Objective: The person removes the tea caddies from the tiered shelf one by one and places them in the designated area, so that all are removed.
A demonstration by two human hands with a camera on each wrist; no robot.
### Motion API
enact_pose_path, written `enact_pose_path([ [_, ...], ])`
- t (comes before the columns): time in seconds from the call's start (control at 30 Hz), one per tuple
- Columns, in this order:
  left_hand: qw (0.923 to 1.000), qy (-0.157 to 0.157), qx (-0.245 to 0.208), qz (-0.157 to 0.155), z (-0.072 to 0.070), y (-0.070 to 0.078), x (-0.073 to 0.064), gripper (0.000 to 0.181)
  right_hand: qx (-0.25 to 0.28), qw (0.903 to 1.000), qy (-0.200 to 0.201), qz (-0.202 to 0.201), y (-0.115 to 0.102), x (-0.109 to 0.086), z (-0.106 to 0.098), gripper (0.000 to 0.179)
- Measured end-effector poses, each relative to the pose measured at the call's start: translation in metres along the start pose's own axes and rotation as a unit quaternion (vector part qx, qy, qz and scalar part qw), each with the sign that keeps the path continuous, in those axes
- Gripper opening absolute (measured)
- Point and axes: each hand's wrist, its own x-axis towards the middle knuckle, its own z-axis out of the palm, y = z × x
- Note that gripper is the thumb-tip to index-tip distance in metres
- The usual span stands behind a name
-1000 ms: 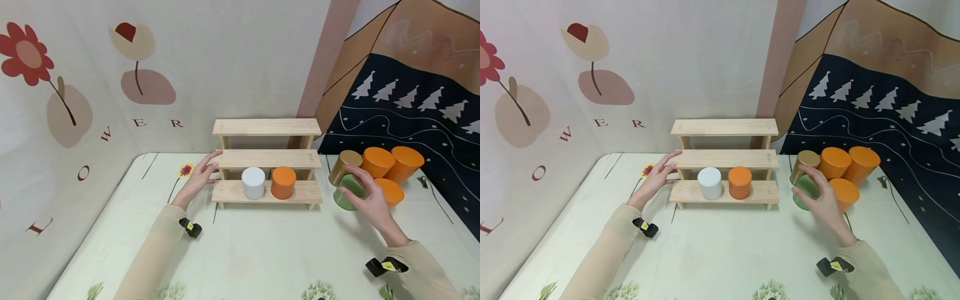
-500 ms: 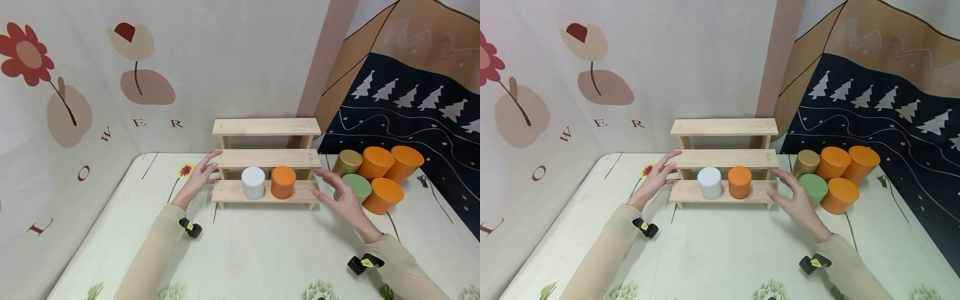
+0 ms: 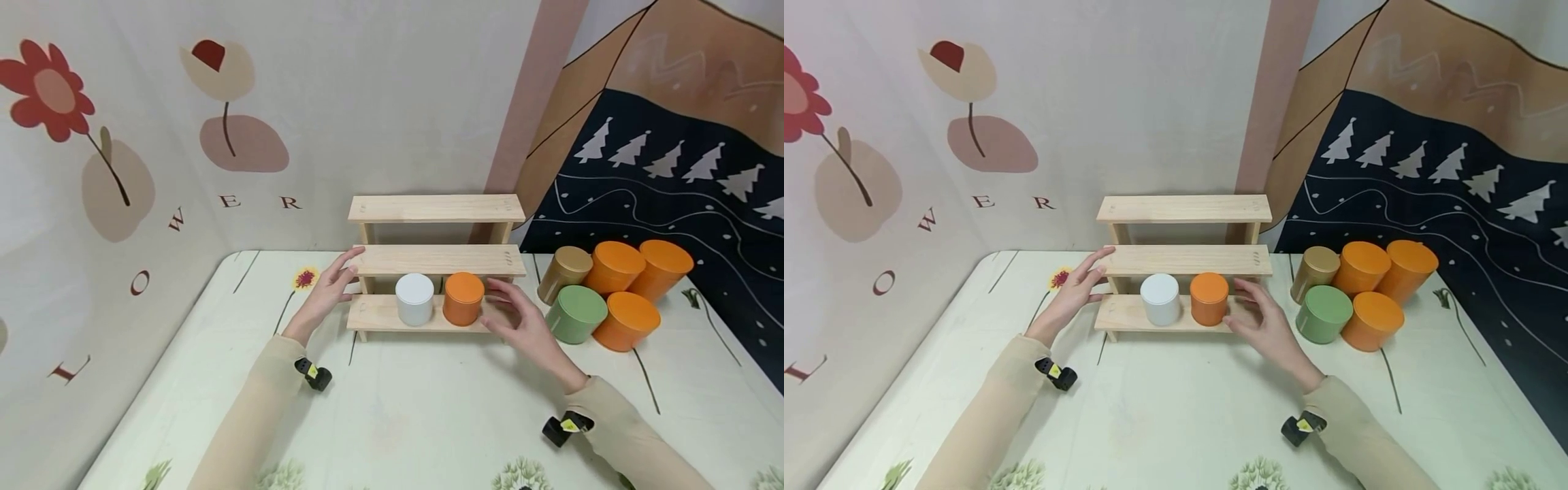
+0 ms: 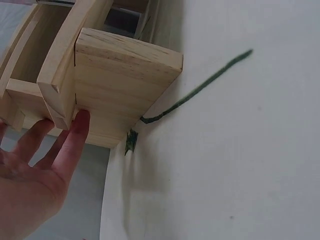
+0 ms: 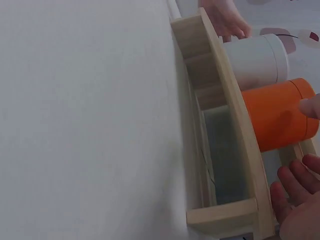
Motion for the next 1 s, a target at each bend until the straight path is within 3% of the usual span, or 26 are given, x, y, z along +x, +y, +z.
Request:
enact_pose_path([
  [0.3,0.9999,0.011,0.011,-0.004,0.001,0.000,-0.001,0.049,0.015,0.9993,0.002,0.033,-0.001,0.010,0.015,0.075],
  [0.53,0.9997,0.020,0.014,-0.009,0.003,-0.001,-0.003,0.049,0.029,0.9981,-0.003,0.055,-0.006,0.017,0.025,0.074],
  [1.0,0.9992,-0.002,0.039,-0.004,-0.005,0.006,-0.006,0.049,0.027,0.9967,0.029,0.071,-0.011,0.015,0.024,0.072],
])
